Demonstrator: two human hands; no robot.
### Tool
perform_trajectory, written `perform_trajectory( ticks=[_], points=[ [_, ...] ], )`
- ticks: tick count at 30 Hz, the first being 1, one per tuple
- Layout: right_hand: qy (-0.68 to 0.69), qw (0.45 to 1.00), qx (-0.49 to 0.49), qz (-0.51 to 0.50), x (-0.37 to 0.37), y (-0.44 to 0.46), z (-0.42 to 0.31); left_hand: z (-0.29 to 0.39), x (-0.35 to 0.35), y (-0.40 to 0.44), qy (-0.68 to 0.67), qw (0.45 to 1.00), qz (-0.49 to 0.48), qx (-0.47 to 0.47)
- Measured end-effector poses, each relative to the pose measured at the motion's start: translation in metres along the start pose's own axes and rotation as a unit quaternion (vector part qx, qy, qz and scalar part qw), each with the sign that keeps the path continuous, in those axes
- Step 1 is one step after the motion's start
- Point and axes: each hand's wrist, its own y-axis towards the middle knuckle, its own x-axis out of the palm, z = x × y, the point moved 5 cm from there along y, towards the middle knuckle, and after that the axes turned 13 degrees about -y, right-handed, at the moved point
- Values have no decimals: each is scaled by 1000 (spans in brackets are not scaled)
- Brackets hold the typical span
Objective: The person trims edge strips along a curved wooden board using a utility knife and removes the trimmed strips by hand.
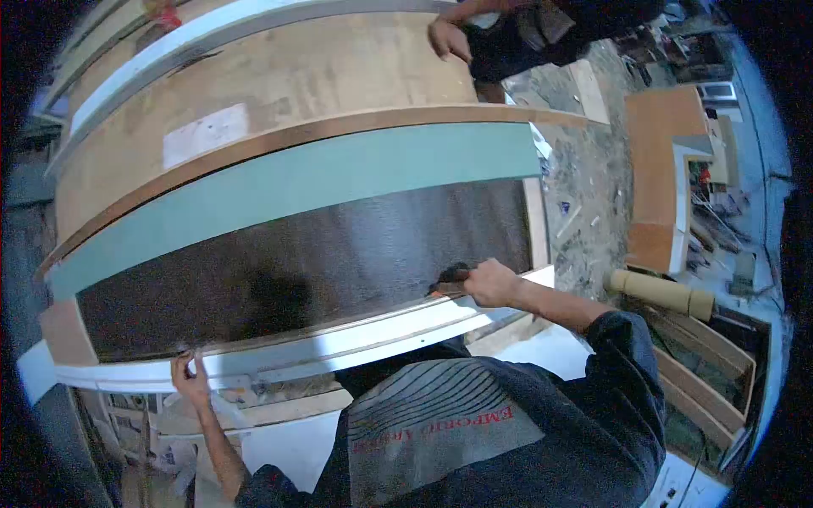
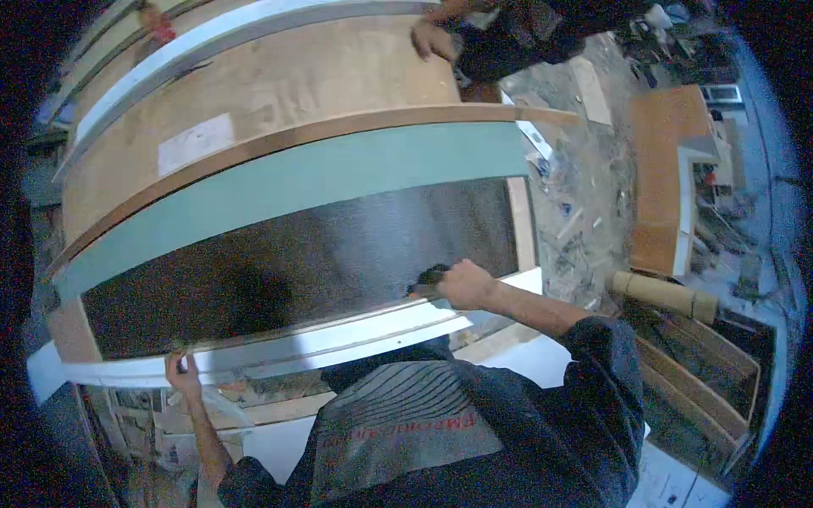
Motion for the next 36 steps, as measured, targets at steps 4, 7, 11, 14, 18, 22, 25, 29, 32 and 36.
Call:
perform_trajectory(
  ticks=[4,7,11,14,18,22,25,29,32,36],
  points=[
    [53,998,16,-1,-96,11,-13,-30,-2,-6,24,999,-6,24],
    [141,973,9,183,-139,60,-50,-1,-6,2,-6,996,4,83],
    [222,951,-79,200,-207,154,-143,-10,1,-11,123,991,36,49],
    [187,947,-121,232,-241,232,-221,-9,1,-8,122,992,15,-4],
    [159,946,-172,223,-267,293,-287,-3,1,0,66,998,-2,18],
    [147,954,-177,193,-268,308,-317,1,0,3,36,999,22,3],
    [163,955,-171,177,-275,306,-317,5,-2,9,3,1000,5,-20],
    [155,953,-158,206,-271,309,-319,9,-6,12,21,1000,10,-4],
    [143,956,-156,202,-268,312,-321,15,-8,15,23,999,28,2],
    [103,968,-182,140,-274,314,-323,-3,-1,0,21,999,21,-13]
  ],
)
